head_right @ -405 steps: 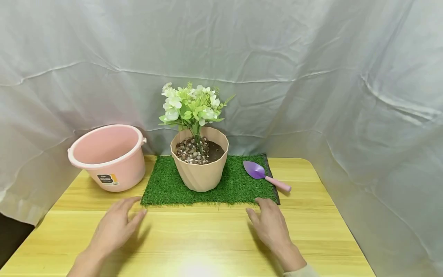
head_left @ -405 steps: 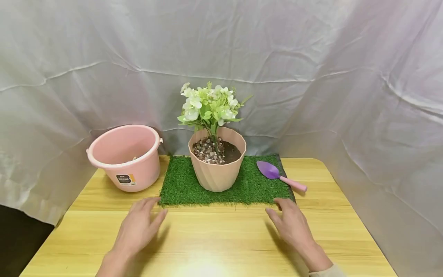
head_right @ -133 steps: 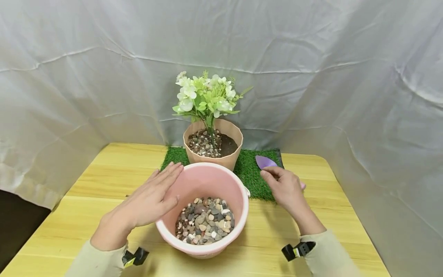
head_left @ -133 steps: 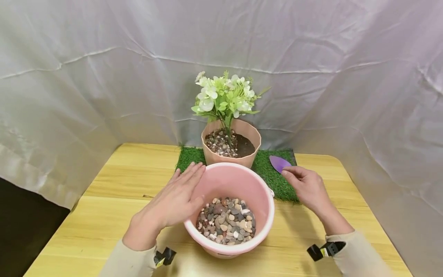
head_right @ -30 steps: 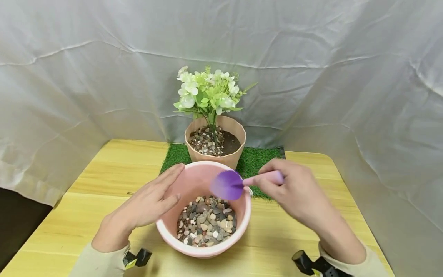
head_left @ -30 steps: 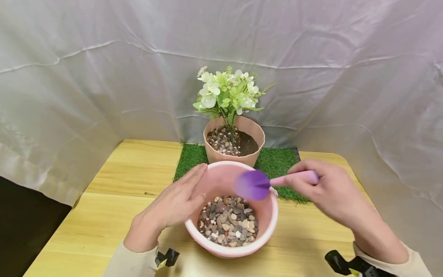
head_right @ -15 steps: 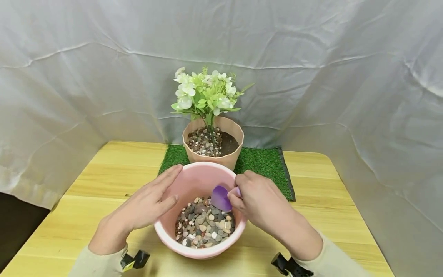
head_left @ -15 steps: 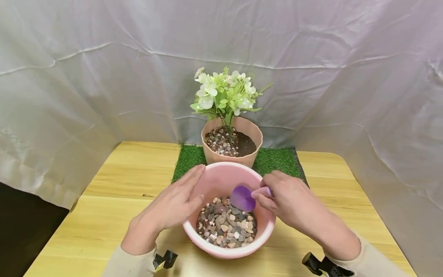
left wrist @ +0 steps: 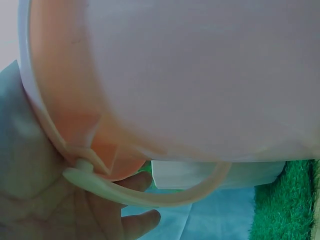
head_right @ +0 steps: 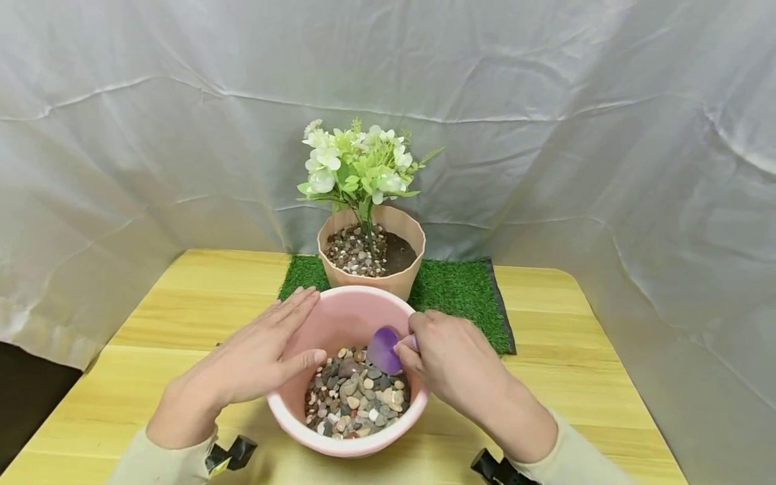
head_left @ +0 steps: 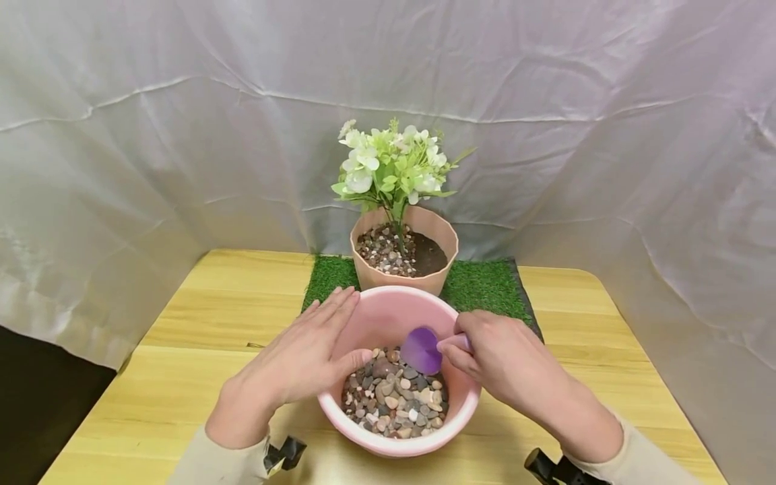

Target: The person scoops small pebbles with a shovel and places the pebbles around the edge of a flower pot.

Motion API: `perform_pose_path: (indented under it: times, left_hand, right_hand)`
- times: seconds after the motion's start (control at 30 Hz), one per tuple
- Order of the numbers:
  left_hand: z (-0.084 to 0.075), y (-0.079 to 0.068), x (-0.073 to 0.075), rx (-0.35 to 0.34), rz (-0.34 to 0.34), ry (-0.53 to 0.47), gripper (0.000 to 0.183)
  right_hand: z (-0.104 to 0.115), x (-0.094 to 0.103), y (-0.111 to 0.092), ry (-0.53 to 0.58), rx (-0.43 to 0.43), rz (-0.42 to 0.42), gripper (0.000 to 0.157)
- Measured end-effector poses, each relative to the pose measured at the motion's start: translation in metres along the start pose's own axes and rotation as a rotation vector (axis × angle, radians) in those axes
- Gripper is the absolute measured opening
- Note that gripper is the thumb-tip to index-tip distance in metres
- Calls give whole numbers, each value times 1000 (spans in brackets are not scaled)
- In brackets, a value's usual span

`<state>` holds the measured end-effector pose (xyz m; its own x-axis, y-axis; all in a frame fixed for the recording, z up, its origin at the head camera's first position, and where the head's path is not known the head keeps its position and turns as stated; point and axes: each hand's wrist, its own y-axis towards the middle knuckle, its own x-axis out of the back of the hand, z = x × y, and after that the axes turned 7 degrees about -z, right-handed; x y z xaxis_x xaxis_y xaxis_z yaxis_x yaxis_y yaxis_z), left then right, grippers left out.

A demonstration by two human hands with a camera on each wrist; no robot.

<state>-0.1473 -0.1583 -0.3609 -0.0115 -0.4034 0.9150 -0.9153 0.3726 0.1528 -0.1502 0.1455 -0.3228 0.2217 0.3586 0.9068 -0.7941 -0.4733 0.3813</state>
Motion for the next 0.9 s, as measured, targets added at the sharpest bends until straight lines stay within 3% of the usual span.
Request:
perform_pose_path:
  times: [0.17,0.47,0.9]
  left_hand:
    - [0,1,-1,-6,-15,0,85]
    - [1,1,-3,-4,-37,-2,82]
    - [1,1,-3,-9,-44,-1,83]
  right_hand:
    - [1,-3,2,0,-10,1,24]
    - [3,-5,8,-41,74,-75,23]
    - [9,-2,11,-33,82,-60,25]
